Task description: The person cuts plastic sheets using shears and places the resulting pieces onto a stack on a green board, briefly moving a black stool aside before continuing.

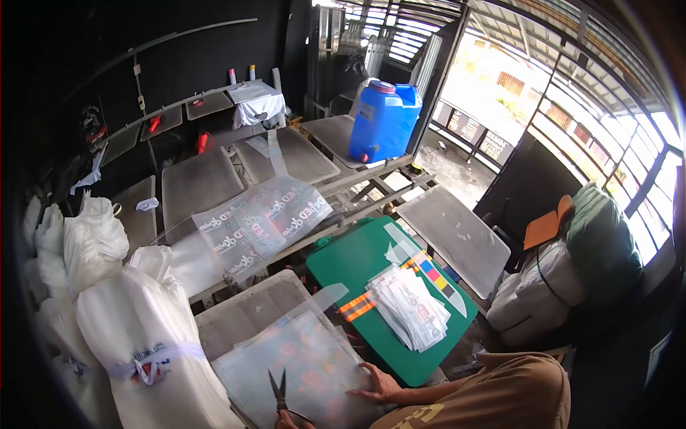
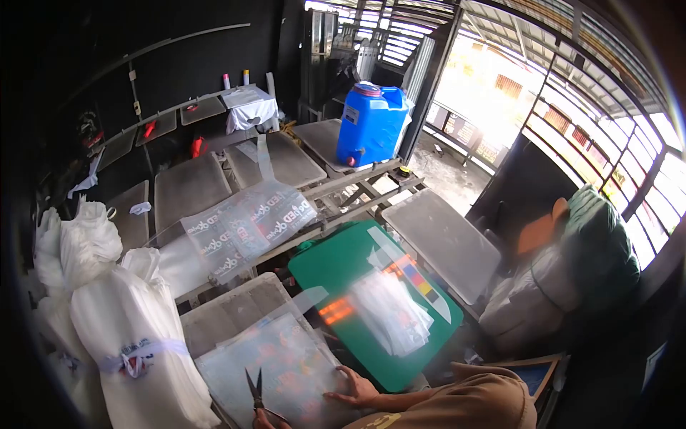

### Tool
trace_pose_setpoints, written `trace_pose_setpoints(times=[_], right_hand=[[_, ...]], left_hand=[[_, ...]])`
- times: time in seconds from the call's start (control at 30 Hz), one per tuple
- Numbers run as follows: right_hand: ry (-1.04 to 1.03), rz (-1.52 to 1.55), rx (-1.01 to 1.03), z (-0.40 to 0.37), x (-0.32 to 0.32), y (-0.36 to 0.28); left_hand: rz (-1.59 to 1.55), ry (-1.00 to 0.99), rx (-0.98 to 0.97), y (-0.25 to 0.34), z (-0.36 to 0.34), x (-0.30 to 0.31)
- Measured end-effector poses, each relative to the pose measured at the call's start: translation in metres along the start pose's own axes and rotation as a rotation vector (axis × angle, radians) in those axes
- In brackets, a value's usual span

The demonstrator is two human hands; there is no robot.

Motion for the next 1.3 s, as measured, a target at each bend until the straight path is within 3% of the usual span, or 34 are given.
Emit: trace_pose_setpoints(times=[0.47, 0.87, 0.93, 1.2, 1.3], right_hand=[[0.061, 0.214, 0.192, 0.001, -0.003, 0.016], [0.369, 0.214, 0.432, -0.002, -0.023, 0.032], [0.568, 0.047, 0.441, -0.009, -0.017, 0.025], [0.496, -0.077, 0.536, -0.018, -0.008, 0.016], [0.482, -0.035, 0.609, -0.003, -0.020, 0.023]], left_hand=[[-0.017, 0.067, 0.017, 0.011, -0.001, -0.012], [-0.094, 0.145, 0.029, -0.007, -0.009, -0.023], [-0.106, 0.149, 0.029, -0.009, -0.005, -0.023], [-0.128, 0.204, 0.005, -0.010, -0.006, -0.024], [-0.172, 0.164, 0.119, -0.011, -0.008, -0.024]])
Point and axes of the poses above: each hand's wrist, its own z-axis towards the middle knuckle, its own x-axis out of the back of the hand, y = z × x, the point moved 1 cm from there along z, towards the middle knuckle, and after that the axes turned 6 degrees about -z, right-handed, at the moved point
